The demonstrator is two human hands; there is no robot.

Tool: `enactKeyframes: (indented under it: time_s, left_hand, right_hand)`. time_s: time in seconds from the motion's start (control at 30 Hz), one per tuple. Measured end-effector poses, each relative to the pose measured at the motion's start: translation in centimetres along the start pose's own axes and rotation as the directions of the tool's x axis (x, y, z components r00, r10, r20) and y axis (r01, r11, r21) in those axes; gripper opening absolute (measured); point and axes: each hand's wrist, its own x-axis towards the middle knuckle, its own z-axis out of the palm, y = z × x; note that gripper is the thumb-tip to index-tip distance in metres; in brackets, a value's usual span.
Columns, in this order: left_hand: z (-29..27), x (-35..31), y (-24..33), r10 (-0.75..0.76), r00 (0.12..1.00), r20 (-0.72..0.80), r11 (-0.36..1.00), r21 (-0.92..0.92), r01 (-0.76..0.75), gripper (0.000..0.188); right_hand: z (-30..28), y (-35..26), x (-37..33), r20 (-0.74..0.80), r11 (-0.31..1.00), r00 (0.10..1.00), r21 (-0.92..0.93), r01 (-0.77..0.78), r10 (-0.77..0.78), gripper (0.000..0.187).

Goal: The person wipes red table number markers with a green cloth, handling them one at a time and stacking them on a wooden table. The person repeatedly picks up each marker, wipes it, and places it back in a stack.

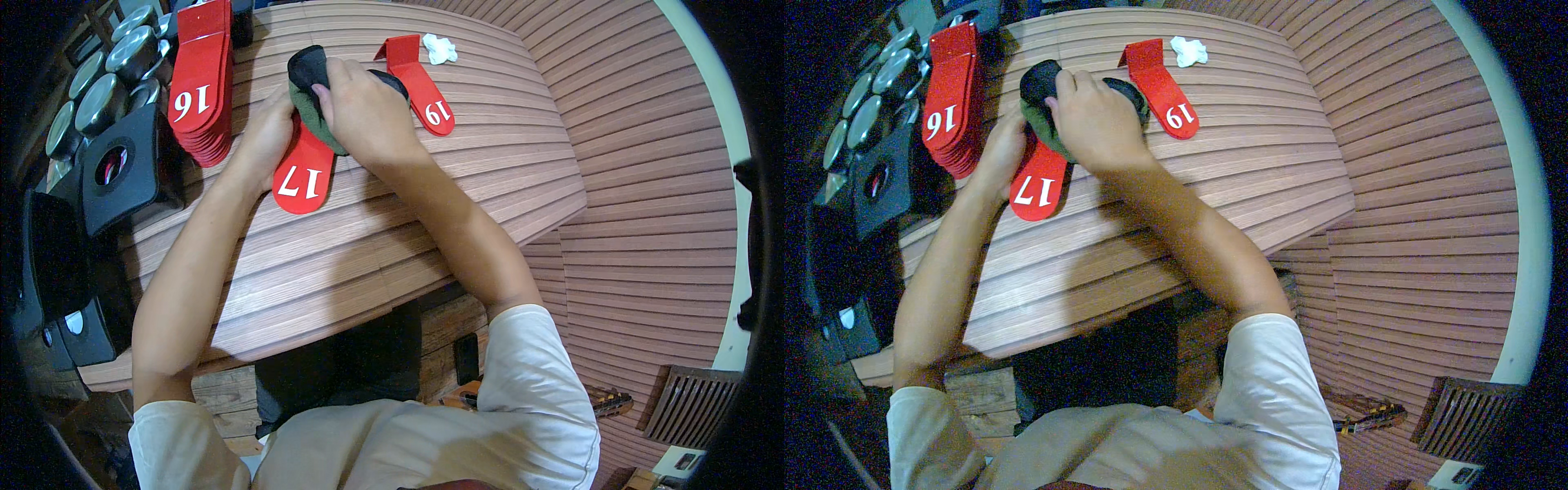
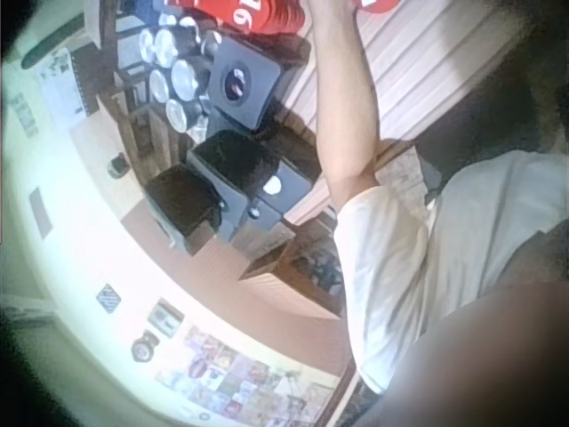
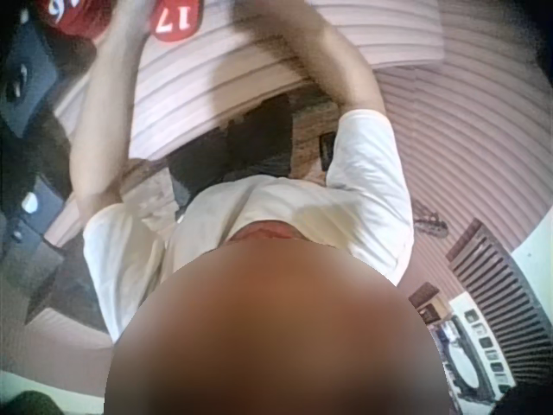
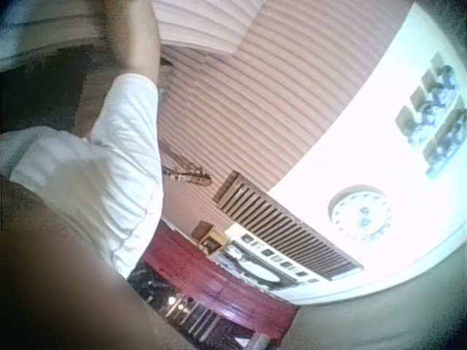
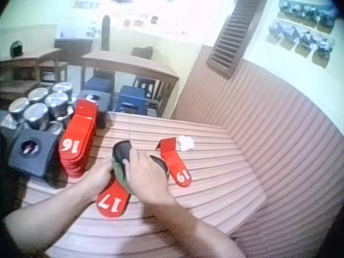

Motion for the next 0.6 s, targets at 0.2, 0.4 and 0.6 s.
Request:
enactKeyframes:
  time_s: [0.2,0.4,0.6]
  left_hand:
    - [-0.2,0.3,-0.2,0.015,1.0,-0.007,0.999,-0.04,-0.015,0.033]
    - [-0.3,0.3,-0.1,-0.039,0.999,0.012,0.975,-0.218,0.041,0.036]
    - [0.1,0.3,-0.3,0.081,0.995,0.062,0.992,-0.106,-0.074,0.033]
  right_hand:
    - [-0.1,0.1,-0.1,-0.031,0.998,0.999,0.058,0.019,-0.018,0.032]
    - [-0.6,2.2,0.7,-0.039,0.841,0.999,0.54,0.031,-0.012,0.042]
    - [-1.5,3.0,1.1,-0.006,0.856,1.0,0.518,0.011,-0.009,0.035]
